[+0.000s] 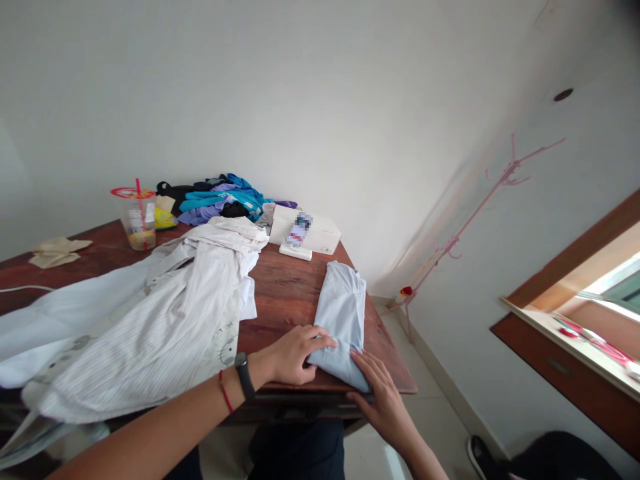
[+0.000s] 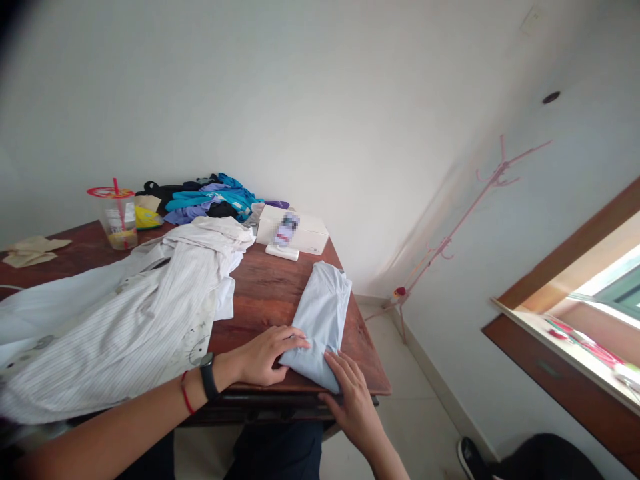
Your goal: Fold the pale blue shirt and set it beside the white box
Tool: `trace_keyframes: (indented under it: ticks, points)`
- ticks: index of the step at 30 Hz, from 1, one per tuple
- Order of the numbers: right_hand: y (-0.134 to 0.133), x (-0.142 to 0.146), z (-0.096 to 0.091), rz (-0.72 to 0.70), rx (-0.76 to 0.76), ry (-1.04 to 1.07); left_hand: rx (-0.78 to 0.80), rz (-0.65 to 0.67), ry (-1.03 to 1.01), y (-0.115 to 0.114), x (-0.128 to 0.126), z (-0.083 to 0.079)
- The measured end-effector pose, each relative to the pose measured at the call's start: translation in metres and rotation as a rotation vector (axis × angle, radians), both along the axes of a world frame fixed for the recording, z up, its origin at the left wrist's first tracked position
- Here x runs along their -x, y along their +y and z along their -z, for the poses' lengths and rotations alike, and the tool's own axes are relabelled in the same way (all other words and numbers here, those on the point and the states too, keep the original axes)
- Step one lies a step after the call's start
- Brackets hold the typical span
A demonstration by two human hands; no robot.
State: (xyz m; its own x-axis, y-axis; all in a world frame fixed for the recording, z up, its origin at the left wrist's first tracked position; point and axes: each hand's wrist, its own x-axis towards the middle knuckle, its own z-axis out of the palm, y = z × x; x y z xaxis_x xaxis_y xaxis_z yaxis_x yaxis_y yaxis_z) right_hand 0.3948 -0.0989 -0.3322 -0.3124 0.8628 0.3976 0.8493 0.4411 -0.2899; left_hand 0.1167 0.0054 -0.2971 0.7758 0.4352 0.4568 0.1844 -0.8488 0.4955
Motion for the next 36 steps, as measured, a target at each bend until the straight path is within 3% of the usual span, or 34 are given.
trace_keyframes:
  ticks: [8, 13, 18, 25, 28, 31, 34, 36]
  points:
    - [-0.006, -0.003, -0.009, -0.079, 0.053, 0.199, -0.032, 0.074, 0.033, 0.0, 0.002, 0.002]
    - [-0.009, 0.005, -0.02, 0.0, 0.148, 0.536, 0.058, 0.124, 0.016, 0.002, 0.002, 0.002]
    - [-0.004, 0.015, -0.022, 0.147, 0.213, 0.83, 0.153, -0.034, 0.032, 0.001, -0.001, -0.003]
    - [0.026, 0.012, 0.001, 0.283, 0.274, 0.973, 0.338, -0.182, -0.069, -0.002, -0.007, -0.001]
    - [0.034, 0.013, 0.005, 0.347, 0.254, 0.919, 0.371, -0.287, -0.146, -0.001, -0.008, 0.005]
    - [0.034, 0.014, -0.002, 0.392, 0.098, 0.681, 0.235, -0.349, -0.223, 0.003, -0.008, 0.01]
    - [0.024, 0.015, -0.011, 0.284, -0.1, 0.403, 0.069, -0.319, -0.185, 0.006, -0.008, 0.013]
    - [0.014, 0.016, -0.014, 0.164, -0.099, 0.225, 0.017, -0.285, -0.129, 0.006, -0.008, 0.013]
